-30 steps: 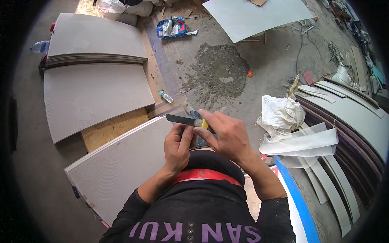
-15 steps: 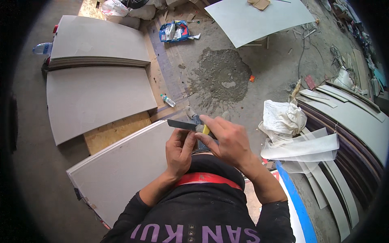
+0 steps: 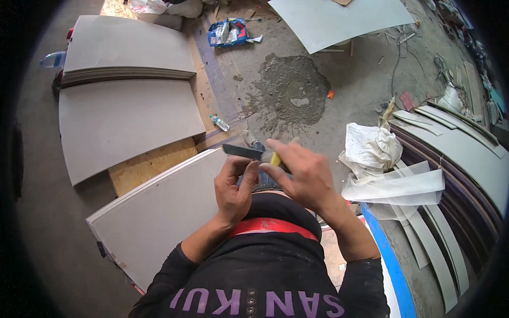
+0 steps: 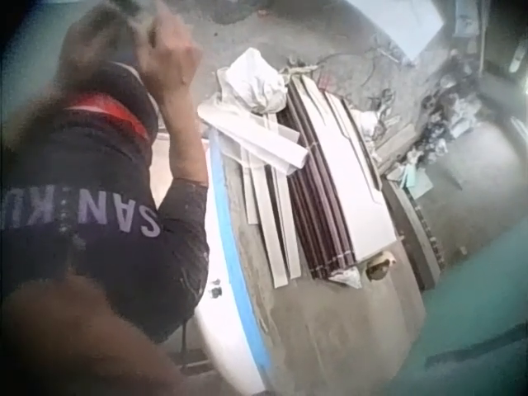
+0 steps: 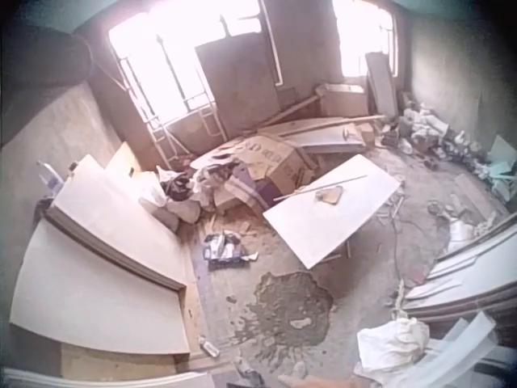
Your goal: Measure a tile using a ruler and mark it with a pencil.
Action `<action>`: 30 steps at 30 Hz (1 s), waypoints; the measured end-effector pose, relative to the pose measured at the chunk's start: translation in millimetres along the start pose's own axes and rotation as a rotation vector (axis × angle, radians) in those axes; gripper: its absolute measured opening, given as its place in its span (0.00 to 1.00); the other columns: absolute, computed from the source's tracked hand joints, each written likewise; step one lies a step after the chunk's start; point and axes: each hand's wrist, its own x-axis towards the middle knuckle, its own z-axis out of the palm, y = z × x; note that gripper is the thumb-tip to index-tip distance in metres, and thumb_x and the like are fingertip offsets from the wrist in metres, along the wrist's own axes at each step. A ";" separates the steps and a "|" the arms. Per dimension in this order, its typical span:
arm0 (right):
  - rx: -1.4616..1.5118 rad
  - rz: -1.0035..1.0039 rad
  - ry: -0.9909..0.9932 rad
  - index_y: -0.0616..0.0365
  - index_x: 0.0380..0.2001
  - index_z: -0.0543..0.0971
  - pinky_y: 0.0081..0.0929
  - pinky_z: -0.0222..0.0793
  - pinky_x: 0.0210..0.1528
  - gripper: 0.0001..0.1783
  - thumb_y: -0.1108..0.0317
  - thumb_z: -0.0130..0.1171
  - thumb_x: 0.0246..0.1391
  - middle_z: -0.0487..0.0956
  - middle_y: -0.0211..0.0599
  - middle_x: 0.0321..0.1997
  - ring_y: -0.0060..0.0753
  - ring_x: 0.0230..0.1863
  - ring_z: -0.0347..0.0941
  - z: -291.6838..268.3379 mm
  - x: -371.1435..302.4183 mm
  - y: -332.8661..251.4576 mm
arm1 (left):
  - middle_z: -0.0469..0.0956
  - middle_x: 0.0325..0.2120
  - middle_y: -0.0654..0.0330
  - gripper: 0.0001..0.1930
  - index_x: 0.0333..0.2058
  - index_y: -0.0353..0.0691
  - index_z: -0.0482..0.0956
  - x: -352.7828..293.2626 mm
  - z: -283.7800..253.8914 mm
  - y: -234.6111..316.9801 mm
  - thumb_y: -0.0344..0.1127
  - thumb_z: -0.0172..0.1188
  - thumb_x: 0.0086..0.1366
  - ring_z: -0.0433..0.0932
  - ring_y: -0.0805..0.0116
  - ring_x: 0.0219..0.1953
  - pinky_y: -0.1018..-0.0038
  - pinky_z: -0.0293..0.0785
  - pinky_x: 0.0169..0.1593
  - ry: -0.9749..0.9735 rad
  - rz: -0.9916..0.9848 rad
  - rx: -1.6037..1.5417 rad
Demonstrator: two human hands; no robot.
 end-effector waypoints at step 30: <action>0.111 0.042 -0.021 0.58 0.61 0.83 0.40 0.78 0.39 0.25 0.55 0.69 0.68 0.84 0.48 0.39 0.51 0.37 0.84 23.3 -4.8 -2.0 | 0.80 0.27 0.62 0.09 0.46 0.32 0.79 -14.0 -6.8 -6.8 0.34 0.61 0.81 0.78 0.78 0.30 0.76 0.75 0.35 -0.005 -0.046 -0.129</action>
